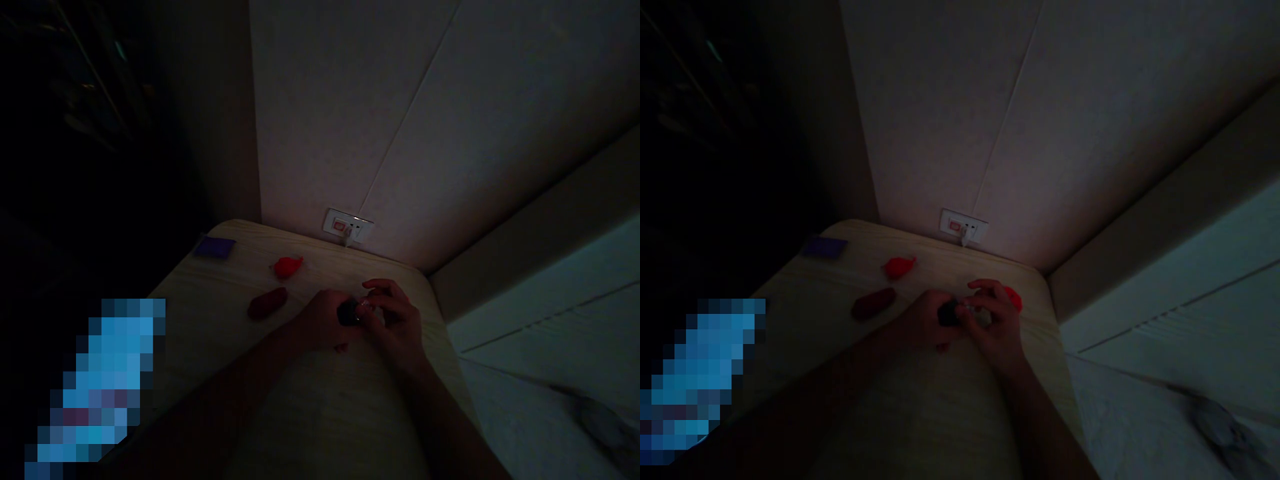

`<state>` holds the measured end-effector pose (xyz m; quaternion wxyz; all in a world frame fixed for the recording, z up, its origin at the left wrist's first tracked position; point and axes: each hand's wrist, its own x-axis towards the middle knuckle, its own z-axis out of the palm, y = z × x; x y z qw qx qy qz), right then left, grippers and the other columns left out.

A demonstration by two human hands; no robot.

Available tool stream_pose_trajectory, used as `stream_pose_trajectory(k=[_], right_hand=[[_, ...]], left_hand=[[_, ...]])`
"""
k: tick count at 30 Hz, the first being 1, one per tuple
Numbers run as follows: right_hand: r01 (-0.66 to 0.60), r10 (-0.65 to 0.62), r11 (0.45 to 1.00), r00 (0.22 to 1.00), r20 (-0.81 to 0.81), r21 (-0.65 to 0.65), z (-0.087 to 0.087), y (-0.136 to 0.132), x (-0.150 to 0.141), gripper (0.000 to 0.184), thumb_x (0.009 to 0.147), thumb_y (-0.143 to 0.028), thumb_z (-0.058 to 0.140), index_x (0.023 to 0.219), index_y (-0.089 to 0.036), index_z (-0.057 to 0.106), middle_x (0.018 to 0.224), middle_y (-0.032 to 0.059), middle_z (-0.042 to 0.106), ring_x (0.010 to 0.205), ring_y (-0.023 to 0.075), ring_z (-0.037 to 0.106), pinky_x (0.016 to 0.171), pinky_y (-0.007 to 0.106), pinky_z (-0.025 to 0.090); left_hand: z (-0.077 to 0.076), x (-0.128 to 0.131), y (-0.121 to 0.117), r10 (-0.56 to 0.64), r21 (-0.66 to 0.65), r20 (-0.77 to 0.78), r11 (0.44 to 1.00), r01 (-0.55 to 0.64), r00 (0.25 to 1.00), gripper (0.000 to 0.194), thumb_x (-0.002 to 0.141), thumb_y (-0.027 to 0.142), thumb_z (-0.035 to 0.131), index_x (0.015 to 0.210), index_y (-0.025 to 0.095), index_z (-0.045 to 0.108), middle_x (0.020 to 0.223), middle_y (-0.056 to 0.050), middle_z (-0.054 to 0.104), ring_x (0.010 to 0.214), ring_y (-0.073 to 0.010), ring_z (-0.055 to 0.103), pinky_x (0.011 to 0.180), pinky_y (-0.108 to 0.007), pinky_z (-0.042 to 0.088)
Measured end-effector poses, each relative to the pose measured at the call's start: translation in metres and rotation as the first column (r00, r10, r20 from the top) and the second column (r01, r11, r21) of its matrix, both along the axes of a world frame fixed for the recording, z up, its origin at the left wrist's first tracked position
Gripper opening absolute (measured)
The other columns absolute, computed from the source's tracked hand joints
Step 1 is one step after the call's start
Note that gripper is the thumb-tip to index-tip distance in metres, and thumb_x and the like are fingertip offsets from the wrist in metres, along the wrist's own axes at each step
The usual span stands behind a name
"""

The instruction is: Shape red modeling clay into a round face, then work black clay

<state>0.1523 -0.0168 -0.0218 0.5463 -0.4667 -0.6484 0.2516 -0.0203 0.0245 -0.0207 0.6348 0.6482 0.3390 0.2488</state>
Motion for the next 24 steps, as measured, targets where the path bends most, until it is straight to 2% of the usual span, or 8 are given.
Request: stream_pose_trajectory(k=[2,3,6,8,13,16,21,24], right_hand=[[0.003,-0.003,1.0,1.0,-0.002,-0.002,0.0,0.0003,-0.0001,0.013,0.084,-0.024,0.081,0.094,-0.033,0.082,0.117,0.0072,0.064,0.092,0.0227,0.063,0.076,0.039,0.053],[0.001,-0.001,1.0,1.0,0.001,-0.005,-0.0001,0.0003,-0.0002,0.014,0.084,-0.025,0.081,0.095,-0.033,0.082,0.116,0.0071,0.065,0.094,0.0233,0.063,0.078,0.04,0.053],[-0.013,0.013,1.0,1.0,0.007,-0.023,-0.0006,0.0,-0.0011,0.016,0.084,-0.025,0.081,0.097,-0.034,0.083,0.117,0.0069,0.066,0.097,0.0234,0.063,0.084,0.041,0.052],[-0.023,0.022,0.999,0.999,-0.027,-0.042,-0.0011,-0.0004,-0.0025,0.016,0.085,-0.025,0.08,0.097,-0.035,0.084,0.12,0.0065,0.066,0.097,0.0225,0.062,0.087,0.042,0.052],[-0.056,0.036,0.992,0.985,-0.171,-0.111,0.0021,-0.0012,-0.0071,0.014,0.083,-0.028,0.081,0.095,-0.035,0.084,0.122,0.0063,0.07,0.108,0.0262,0.064,0.092,0.045,0.053],[-0.061,0.028,0.984,0.98,-0.195,-0.165,0.0055,-0.002,-0.0081,0.017,0.082,-0.032,0.082,0.099,-0.034,0.084,0.123,0.0072,0.07,0.116,0.0295,0.063,0.095,0.047,0.054],[-0.098,0.059,0.981,0.973,-0.223,-0.169,0.0045,-0.0038,-0.0064,0.016,0.088,-0.034,0.075,0.102,-0.034,0.084,0.128,0.0068,0.067,0.121,0.0294,0.06,0.099,0.046,0.053],[-0.09,0.055,0.983,0.975,-0.215,-0.158,0.0036,-0.0047,-0.0067,0.014,0.088,-0.034,0.076,0.099,-0.035,0.084,0.127,0.0066,0.067,0.117,0.029,0.06,0.095,0.045,0.053]], left_hand=[[-0.0008,-0.0004,0.0007,0.009,0.045,-0.004,0.999,-0.008,1.0,0.022,0.072,0.031,0.075,0.083,0.017,0.062,0.055,0.003,0.061,0.046,-0.0167,0.062,0.041,-0.025,0.044],[-0.0016,-0.0006,0.0013,0.032,0.116,-0.014,0.993,-0.03,0.999,0.02,0.072,0.03,0.074,0.081,0.017,0.063,0.057,0.003,0.061,0.049,-0.0165,0.062,0.044,-0.025,0.043],[-0.0046,-0.0006,0.0032,0.118,0.372,-0.063,0.924,-0.086,0.991,0.019,0.07,0.031,0.075,0.074,0.015,0.065,0.063,0.001,0.062,0.058,-0.0159,0.059,0.05,-0.025,0.039],[-0.0059,-0.0004,0.004,0.144,0.442,-0.085,0.892,-0.092,0.986,0.021,0.071,0.034,0.075,0.071,0.015,0.065,0.063,0.0,0.062,0.061,-0.0155,0.057,0.052,-0.025,0.037],[-0.0044,-0.0007,0.0038,0.192,0.467,-0.073,0.874,-0.136,0.979,0.024,0.078,0.035,0.073,0.091,0.016,0.07,0.075,-0.002,0.07,0.068,-0.018,0.064,0.06,-0.027,0.043],[-0.0014,-0.0013,0.0026,0.19,0.488,-0.121,0.866,-0.108,0.974,0.028,0.085,0.04,0.069,0.1,0.016,0.071,0.085,-0.005,0.075,0.075,-0.021,0.068,0.066,-0.03,0.046],[0.0003,-0.0004,-0.0003,0.168,0.475,-0.095,0.874,-0.103,0.981,0.035,0.088,0.048,0.066,0.1,0.016,0.072,0.084,-0.006,0.076,0.073,-0.0205,0.069,0.065,-0.03,0.048],[-0.0013,0.0008,-0.0005,0.158,0.449,-0.075,0.887,-0.108,0.985,0.033,0.085,0.046,0.07,0.097,0.015,0.074,0.08,-0.004,0.076,0.07,-0.0189,0.068,0.061,-0.028,0.046]])
